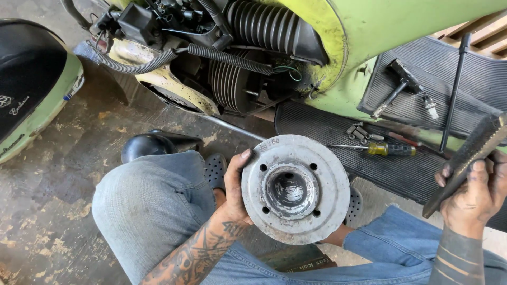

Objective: Repairing a motorcycle engine component by prying with a screwdriver and tapping with a hammer and wooden block

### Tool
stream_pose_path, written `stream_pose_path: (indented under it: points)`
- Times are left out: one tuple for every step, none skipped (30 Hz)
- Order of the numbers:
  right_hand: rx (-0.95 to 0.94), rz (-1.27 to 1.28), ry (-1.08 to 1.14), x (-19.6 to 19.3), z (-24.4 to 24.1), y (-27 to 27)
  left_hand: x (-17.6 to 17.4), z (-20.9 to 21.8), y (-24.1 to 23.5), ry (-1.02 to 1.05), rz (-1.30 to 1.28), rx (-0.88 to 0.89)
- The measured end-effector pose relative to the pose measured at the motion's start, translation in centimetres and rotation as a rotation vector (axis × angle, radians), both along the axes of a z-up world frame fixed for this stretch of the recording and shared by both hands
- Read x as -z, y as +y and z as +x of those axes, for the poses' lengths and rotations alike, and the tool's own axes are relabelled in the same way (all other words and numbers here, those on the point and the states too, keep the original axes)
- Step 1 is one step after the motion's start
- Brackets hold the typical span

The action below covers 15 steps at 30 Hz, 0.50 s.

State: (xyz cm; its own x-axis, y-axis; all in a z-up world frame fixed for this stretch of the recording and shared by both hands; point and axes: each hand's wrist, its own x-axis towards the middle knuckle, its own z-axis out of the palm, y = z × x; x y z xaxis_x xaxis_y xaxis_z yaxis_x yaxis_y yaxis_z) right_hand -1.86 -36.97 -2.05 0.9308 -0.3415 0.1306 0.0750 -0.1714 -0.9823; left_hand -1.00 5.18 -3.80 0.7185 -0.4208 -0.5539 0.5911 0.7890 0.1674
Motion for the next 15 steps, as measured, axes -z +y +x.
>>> stream_pose_path:
  points:
    - [0.000,0.001,0.000,-0.1,0.2,0.2,0.1,0.0,0.0,0.000,0.001,0.000]
    - [0.016,-0.008,0.008,-0.2,0.2,0.4,0.2,0.1,0.0,-0.005,-0.001,-0.005]
    - [0.031,-0.016,0.017,-0.2,0.3,0.6,0.3,0.1,0.0,-0.010,-0.003,-0.009]
    - [0.042,-0.013,0.016,-0.1,0.3,0.6,0.3,0.2,-0.1,-0.011,-0.001,0.001]
    - [0.059,-0.012,0.015,0.0,0.4,0.5,0.2,0.2,-0.2,0.000,0.007,0.002]
    - [0.088,-0.012,0.015,0.1,0.1,0.4,0.1,0.3,-0.5,0.010,0.014,0.015]
    - [0.111,-0.011,0.015,0.2,0.5,0.4,0.3,0.5,-0.7,0.010,0.014,0.038]
    - [0.136,0.029,0.033,0.2,0.6,0.2,0.5,0.6,-1.0,-0.012,0.038,0.041]
    - [0.161,0.069,0.050,0.3,0.7,0.0,0.8,0.6,-1.5,-0.035,0.062,0.044]
    - [0.187,0.066,0.047,0.4,0.6,0.0,1.2,0.6,-2.2,-0.038,0.057,0.070]
    - [0.155,0.127,0.029,0.5,0.5,0.0,1.6,0.6,-2.9,-0.232,0.051,0.049]
    - [0.119,0.187,0.011,0.5,0.6,-0.2,1.9,0.6,-3.7,-0.426,0.036,0.023]
    - [0.140,0.181,0.006,0.1,0.2,0.1,2.2,0.5,-4.5,-0.428,0.025,0.043]
    - [0.115,0.203,0.005,-0.4,0.3,0.5,2.4,0.5,-5.2,-0.433,0.136,0.104]
    - [0.090,0.225,0.003,-0.8,0.3,0.8,2.7,0.5,-5.9,-0.438,0.248,0.164]
